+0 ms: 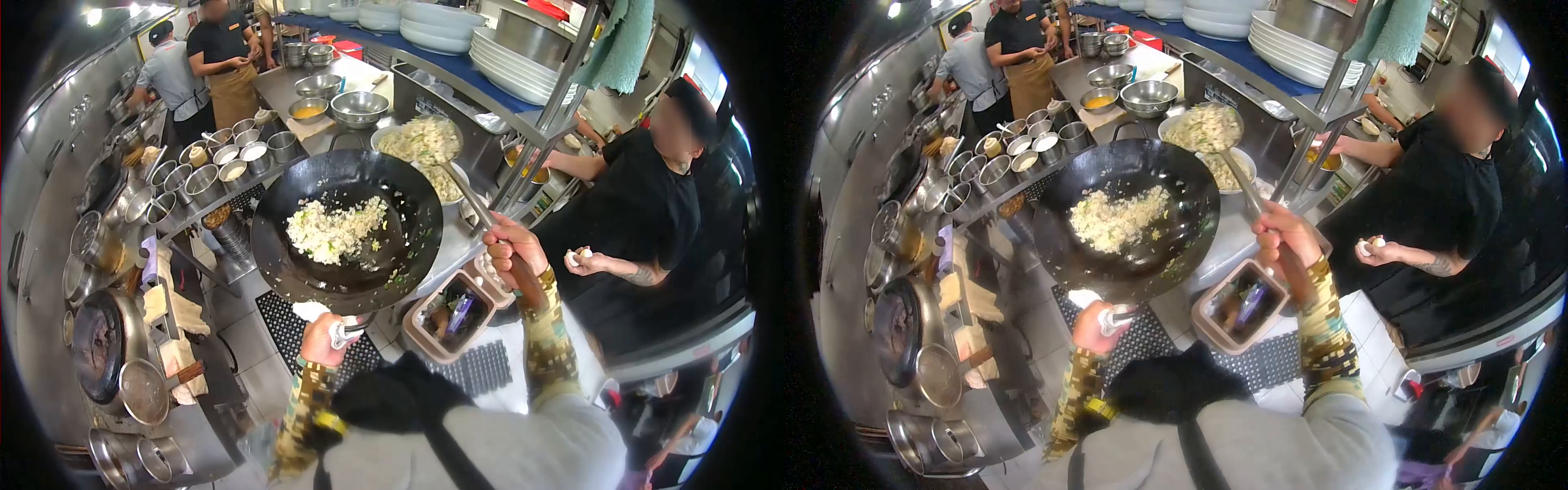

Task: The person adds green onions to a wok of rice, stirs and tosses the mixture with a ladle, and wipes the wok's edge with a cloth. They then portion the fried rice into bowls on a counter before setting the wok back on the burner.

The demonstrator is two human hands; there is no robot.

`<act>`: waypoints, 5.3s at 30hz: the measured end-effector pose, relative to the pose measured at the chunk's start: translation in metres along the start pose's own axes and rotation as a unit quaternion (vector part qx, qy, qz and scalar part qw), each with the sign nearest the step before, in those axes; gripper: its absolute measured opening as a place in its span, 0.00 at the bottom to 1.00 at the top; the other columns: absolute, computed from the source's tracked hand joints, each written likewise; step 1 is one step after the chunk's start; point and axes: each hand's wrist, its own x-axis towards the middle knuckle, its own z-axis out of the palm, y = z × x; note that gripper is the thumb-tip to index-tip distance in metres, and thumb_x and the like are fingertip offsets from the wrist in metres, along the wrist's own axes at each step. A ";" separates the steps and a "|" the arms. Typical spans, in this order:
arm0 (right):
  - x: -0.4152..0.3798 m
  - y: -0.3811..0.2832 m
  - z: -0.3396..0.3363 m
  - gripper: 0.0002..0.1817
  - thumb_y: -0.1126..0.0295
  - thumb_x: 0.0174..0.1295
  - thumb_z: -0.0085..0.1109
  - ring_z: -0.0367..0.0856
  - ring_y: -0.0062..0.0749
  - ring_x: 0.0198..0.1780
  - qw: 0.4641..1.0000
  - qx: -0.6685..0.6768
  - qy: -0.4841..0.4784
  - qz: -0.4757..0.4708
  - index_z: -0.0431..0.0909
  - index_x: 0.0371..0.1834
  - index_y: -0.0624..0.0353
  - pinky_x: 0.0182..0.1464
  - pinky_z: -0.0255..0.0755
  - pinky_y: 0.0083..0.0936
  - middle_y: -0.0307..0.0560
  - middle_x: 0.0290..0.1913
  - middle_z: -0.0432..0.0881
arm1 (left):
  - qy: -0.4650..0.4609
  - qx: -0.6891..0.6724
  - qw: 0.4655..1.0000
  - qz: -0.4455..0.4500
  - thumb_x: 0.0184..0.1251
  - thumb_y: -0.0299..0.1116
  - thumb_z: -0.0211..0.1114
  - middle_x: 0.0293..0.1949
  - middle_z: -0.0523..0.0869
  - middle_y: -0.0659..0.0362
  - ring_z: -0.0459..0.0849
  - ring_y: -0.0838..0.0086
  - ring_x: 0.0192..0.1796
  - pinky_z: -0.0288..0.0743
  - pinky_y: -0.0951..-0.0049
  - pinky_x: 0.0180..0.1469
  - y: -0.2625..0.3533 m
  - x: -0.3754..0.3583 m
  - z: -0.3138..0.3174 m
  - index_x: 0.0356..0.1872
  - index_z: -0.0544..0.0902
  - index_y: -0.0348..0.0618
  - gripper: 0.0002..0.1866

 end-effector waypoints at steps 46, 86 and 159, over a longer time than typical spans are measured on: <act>0.116 0.148 -0.144 0.39 0.75 0.54 0.55 0.78 0.58 0.38 0.573 -0.738 0.321 -0.157 0.59 0.72 0.39 0.45 0.71 0.48 0.61 0.34 0.78 | 0.258 0.020 0.966 -0.025 0.59 0.37 0.52 0.28 0.83 0.53 0.83 0.63 0.30 0.77 0.66 0.29 -0.016 -0.165 -0.113 0.32 0.78 0.38 0.12; -0.018 0.290 0.143 0.28 0.72 0.60 0.54 0.79 0.32 0.25 0.881 -0.435 -0.168 0.079 0.63 0.66 0.64 0.26 0.73 0.25 0.47 0.27 0.80 | 0.347 0.142 0.926 0.050 0.62 0.30 0.58 0.34 0.85 0.50 0.84 0.67 0.32 0.79 0.71 0.30 -0.064 -0.145 -0.157 0.39 0.80 0.31 0.11; 0.316 0.121 -0.084 0.38 0.79 0.52 0.49 0.77 0.56 0.52 0.611 -0.710 0.312 -0.160 0.63 0.69 0.38 0.57 0.70 0.41 0.66 0.48 0.79 | 0.294 0.082 0.952 0.025 0.56 0.31 0.54 0.31 0.83 0.51 0.84 0.62 0.29 0.77 0.68 0.26 0.163 0.006 -0.079 0.33 0.77 0.36 0.09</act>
